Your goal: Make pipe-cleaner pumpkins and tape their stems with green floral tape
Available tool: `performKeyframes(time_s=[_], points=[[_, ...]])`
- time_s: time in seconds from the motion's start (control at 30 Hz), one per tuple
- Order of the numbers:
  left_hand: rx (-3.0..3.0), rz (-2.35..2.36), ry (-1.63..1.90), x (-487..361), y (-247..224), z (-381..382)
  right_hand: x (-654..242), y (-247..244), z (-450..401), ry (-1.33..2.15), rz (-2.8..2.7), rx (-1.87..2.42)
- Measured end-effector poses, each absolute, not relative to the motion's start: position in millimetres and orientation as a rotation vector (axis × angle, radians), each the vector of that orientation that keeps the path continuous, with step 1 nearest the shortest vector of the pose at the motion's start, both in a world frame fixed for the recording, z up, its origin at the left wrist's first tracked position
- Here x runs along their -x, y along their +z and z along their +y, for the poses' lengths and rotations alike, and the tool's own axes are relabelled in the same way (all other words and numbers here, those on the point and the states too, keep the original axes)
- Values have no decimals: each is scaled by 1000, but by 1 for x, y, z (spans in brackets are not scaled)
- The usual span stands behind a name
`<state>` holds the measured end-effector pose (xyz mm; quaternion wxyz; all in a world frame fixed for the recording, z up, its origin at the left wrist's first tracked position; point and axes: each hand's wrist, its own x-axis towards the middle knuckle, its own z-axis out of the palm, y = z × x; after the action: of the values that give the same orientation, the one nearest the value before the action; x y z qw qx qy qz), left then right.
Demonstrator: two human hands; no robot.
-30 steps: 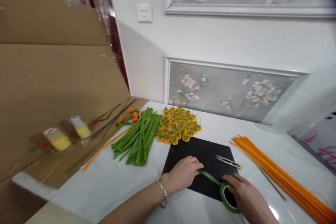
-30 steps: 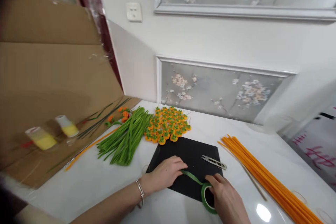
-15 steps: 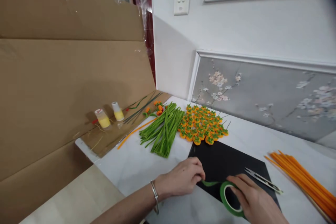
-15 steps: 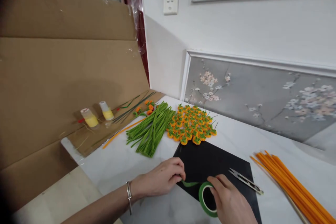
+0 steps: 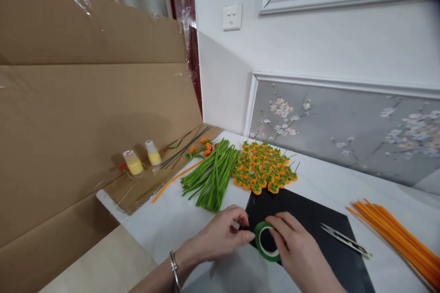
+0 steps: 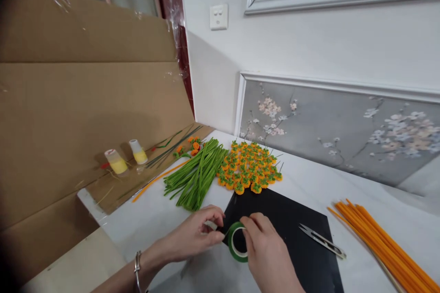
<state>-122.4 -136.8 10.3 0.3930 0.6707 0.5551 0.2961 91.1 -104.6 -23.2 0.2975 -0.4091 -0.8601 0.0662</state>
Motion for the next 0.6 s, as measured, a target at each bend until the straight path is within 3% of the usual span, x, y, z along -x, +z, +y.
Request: performKeyframes(time_s=[0.37, 0.5, 0.6], points=[[-1630, 1329, 815, 106, 22, -131, -71, -2, -104, 28, -2166, 822], [-1418, 1382, 1033, 144, 37, -116, -74, 0, -101, -26, -2155, 818], [-1321, 1685, 1241, 203, 59, -86, -85, -12, -100, -71, -2187, 793]])
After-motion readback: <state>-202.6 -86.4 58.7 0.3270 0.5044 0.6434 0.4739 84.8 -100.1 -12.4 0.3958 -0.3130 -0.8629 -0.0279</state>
